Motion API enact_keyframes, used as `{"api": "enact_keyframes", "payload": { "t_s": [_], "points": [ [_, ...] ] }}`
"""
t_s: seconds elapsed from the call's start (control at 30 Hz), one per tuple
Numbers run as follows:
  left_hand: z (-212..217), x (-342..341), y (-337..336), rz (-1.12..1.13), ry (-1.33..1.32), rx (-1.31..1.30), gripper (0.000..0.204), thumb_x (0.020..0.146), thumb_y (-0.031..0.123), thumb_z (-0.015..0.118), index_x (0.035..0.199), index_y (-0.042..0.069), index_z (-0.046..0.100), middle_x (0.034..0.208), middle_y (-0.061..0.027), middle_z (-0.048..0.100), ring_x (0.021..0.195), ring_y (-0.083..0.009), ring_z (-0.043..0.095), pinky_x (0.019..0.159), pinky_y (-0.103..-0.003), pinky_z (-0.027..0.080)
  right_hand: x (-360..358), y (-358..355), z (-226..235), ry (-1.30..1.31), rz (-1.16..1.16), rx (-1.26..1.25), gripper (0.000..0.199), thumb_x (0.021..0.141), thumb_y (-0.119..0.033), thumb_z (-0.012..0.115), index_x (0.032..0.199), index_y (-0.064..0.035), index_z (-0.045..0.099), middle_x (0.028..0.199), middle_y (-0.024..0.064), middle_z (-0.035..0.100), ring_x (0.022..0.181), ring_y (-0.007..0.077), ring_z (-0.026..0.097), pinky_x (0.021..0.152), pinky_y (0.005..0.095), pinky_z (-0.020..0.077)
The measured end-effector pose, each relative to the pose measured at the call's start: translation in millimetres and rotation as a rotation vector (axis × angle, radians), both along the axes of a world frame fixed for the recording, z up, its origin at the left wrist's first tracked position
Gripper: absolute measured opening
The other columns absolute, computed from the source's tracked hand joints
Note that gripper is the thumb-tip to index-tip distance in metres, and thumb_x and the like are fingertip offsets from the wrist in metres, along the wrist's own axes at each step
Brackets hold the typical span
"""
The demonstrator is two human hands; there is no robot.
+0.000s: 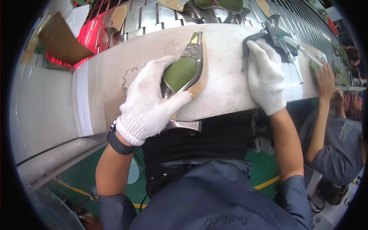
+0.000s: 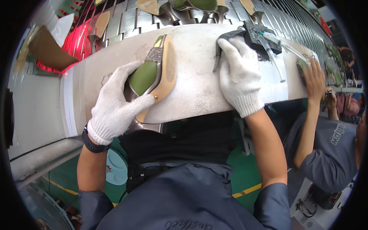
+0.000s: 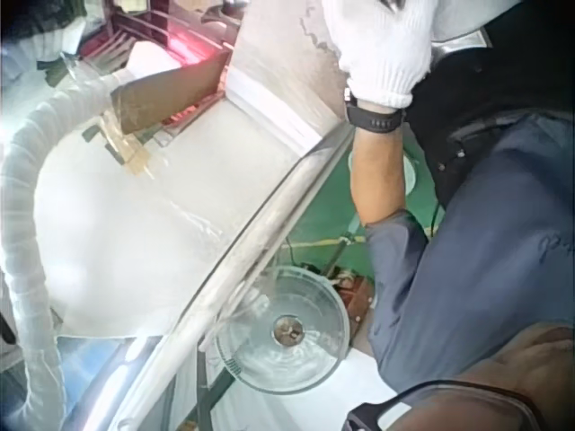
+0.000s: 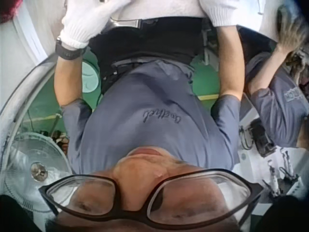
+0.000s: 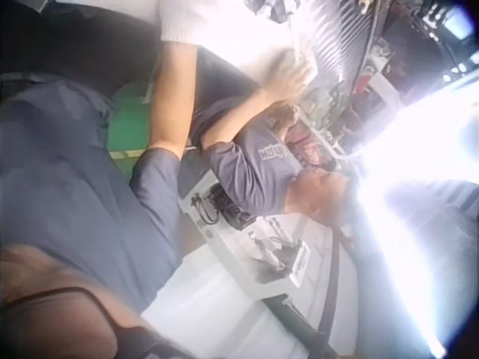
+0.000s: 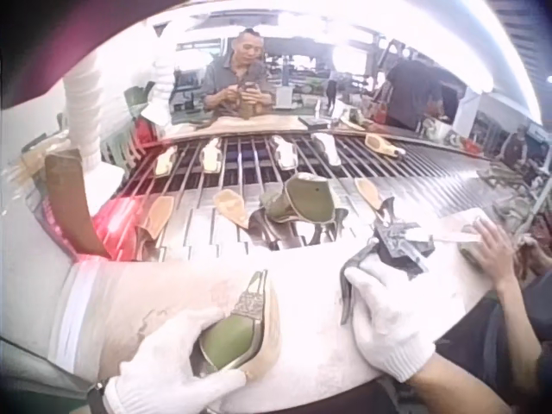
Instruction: The person assembles high-heeled shoes on a conveyor line by pressing soles onto lasted shoe uppers by hand, tapping the edges and heels with a hammer, and placing the assembled shoes back onto the conveyor.
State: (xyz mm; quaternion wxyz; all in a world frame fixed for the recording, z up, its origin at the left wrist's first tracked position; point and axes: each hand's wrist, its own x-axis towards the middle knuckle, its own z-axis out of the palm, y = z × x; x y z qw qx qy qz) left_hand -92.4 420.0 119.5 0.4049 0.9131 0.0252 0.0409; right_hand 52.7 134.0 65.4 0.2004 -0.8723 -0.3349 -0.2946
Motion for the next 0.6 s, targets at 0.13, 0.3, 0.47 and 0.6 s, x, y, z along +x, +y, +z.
{"api": "enact_keyframes", "payload": {
  "t_s": [0.13, 0.3, 0.47, 0.6],
  "points": [
    [-2, 3, -1, -0.056, -0.047, 0.111, 0.075, 0.085, 0.027, 0.088, 0.147, -0.003, 0.060, 0.136, -0.0228, 0.069, 0.128, -0.0361, 0.067, 0.113, -0.044, 0.052, 21, -1, 3, 0.177, -0.167, -0.115, 0.048, 0.096, -0.005, 0.065, 0.144, -0.0127, 0.067, 0.123, 0.0222, 0.071, 0.114, 0.0424, 0.069, 0.098, 0.0521, 0.0570],
    [-7, 22, -4, -0.106, -0.106, 0.211, 0.088, 0.085, 0.031, 0.089, 0.157, -0.002, 0.052, 0.137, -0.0259, 0.069, 0.125, -0.0418, 0.069, 0.109, -0.047, 0.054, 1, 14, 26, 0.540, 0.071, -0.052, 0.030, 0.098, -0.005, 0.061, 0.128, -0.0072, 0.068, 0.113, 0.0262, 0.073, 0.098, 0.0477, 0.073, 0.084, 0.0554, 0.0596],
    [1, 43, -18, -0.151, -0.055, 0.114, 0.108, 0.079, 0.026, 0.093, 0.169, 0.000, 0.039, 0.132, -0.0267, 0.072, 0.118, -0.0444, 0.072, 0.105, -0.049, 0.057, -35, 17, 39, 0.674, 0.532, 0.334, 0.037, 0.100, -0.011, 0.076, 0.133, 0.0062, 0.068, 0.120, 0.0169, 0.078, 0.110, 0.0230, 0.076, 0.099, 0.0366, 0.0598],
    [2, 42, -16, -0.163, -0.040, 0.089, 0.111, 0.076, 0.017, 0.091, 0.171, 0.001, 0.036, 0.132, -0.0265, 0.073, 0.120, -0.0422, 0.074, 0.107, -0.047, 0.057, -29, 25, 63, 1.108, 0.576, 0.820, 0.040, 0.102, -0.016, 0.068, 0.134, 0.0080, 0.068, 0.126, 0.0222, 0.077, 0.117, 0.0327, 0.077, 0.107, 0.0441, 0.0611]
  ]
}}
